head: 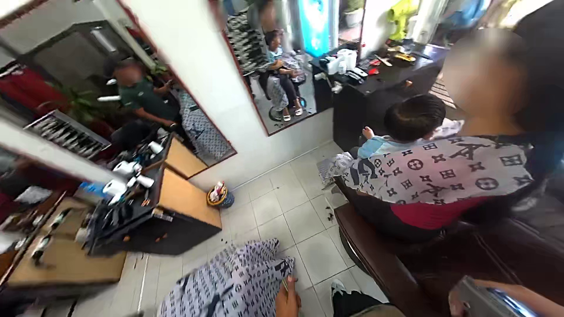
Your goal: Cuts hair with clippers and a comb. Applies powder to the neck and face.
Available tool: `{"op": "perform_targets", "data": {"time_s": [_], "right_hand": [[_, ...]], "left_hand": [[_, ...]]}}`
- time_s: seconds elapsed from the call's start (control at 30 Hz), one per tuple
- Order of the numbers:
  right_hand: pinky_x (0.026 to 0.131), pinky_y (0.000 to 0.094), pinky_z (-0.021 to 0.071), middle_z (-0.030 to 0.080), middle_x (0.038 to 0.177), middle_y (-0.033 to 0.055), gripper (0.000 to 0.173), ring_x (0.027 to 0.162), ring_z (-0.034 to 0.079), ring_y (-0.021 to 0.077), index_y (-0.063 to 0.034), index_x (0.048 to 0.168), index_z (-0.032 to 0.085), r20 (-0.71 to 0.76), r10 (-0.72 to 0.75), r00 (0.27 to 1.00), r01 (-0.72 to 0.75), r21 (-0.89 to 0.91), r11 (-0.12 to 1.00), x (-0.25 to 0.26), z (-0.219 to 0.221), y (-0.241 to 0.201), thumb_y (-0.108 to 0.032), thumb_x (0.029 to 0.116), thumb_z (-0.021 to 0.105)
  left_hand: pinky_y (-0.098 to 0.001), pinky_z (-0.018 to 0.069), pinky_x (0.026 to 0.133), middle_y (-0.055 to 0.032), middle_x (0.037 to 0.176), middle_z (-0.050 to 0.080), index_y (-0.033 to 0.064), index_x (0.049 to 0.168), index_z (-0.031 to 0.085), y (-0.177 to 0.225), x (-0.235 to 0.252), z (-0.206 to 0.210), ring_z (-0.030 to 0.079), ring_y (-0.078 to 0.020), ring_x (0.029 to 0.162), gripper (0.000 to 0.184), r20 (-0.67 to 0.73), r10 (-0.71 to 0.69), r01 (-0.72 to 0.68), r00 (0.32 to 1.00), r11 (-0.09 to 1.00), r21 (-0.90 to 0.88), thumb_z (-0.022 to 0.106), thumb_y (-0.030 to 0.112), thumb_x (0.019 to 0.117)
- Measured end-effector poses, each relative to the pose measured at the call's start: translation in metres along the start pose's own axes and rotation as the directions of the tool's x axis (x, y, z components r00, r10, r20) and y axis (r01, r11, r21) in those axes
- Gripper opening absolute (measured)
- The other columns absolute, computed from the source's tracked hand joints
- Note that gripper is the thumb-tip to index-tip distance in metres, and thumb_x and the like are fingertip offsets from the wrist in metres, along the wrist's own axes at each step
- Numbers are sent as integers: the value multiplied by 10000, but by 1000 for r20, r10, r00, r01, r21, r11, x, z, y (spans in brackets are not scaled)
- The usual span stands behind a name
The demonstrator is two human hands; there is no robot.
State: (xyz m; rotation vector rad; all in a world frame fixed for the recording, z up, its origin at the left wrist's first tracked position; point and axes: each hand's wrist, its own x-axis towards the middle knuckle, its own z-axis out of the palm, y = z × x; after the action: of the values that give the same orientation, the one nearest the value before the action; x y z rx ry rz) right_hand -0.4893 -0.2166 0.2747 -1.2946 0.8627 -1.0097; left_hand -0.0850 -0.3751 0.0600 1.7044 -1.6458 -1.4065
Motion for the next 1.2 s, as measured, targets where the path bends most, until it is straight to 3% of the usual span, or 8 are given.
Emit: {"op": "perform_targets", "data": {"time_s": [0.2,0.33,0.43,0.53,0.73,0.87,0.97,1.2], "right_hand": [[598,201,575,694,901,-48,630,702,660,38,-214,1348,599,-284,-99,954,142,136,981,86,4,10,-541,842,781],[542,181,565,692,900,-33,627,672,659,36,-212,1365,590,-559,-144,816,287,177,941,152,9,27,-477,842,810],[495,194,552,682,897,-28,655,625,644,48,-237,1398,573,-750,-176,638,383,111,917,204,12,50,-467,836,820],[511,196,563,683,946,-33,698,640,651,51,-230,1444,538,-863,-234,448,493,20,870,261,15,62,-424,837,823],[609,329,630,680,1061,39,751,752,704,162,-193,1485,490,-974,-181,137,635,-54,770,362,23,62,-539,863,729],[576,331,630,672,1115,104,714,743,715,198,-159,1499,475,-984,-180,19,693,-116,711,407,11,56,-499,909,690],[507,283,603,684,1128,91,707,662,699,157,-210,1502,459,-971,-233,-57,663,-211,718,422,-12,52,-490,904,712],[565,284,615,693,1192,96,647,720,712,170,-221,1473,455,-887,-213,-410,308,-354,883,444,-55,48,-438,930,731]], "left_hand": [[-286,596,576,10,655,681,-39,1229,587,87,169,-50,654,-65,556,699,311,256,-240,915,967,-89,205,530,1092],[-239,585,606,93,647,648,31,1202,544,182,325,-46,638,-20,573,600,500,404,-347,766,914,-208,188,502,1097],[-199,561,673,125,741,677,202,1144,546,272,436,-15,648,-4,664,295,670,547,-316,502,837,-446,426,464,1081],[-226,566,751,98,859,710,272,1167,588,371,504,31,673,-32,783,300,800,576,-206,166,814,-543,692,453,952],[-275,611,794,95,997,750,300,1233,535,549,534,141,722,-70,877,294,825,498,-253,-268,790,-559,577,489,1012],[-258,603,739,16,961,754,186,1248,462,614,517,224,728,-106,810,259,781,498,-125,-376,808,-576,332,364,1112],[-237,586,678,10,905,725,161,1210,486,633,494,265,699,-95,750,373,846,415,-61,-334,887,-458,225,414,1124],[-223,572,662,11,883,703,144,1198,494,647,466,334,686,-81,729,406,916,201,-181,-348,944,-275,265,470,1118]]}}
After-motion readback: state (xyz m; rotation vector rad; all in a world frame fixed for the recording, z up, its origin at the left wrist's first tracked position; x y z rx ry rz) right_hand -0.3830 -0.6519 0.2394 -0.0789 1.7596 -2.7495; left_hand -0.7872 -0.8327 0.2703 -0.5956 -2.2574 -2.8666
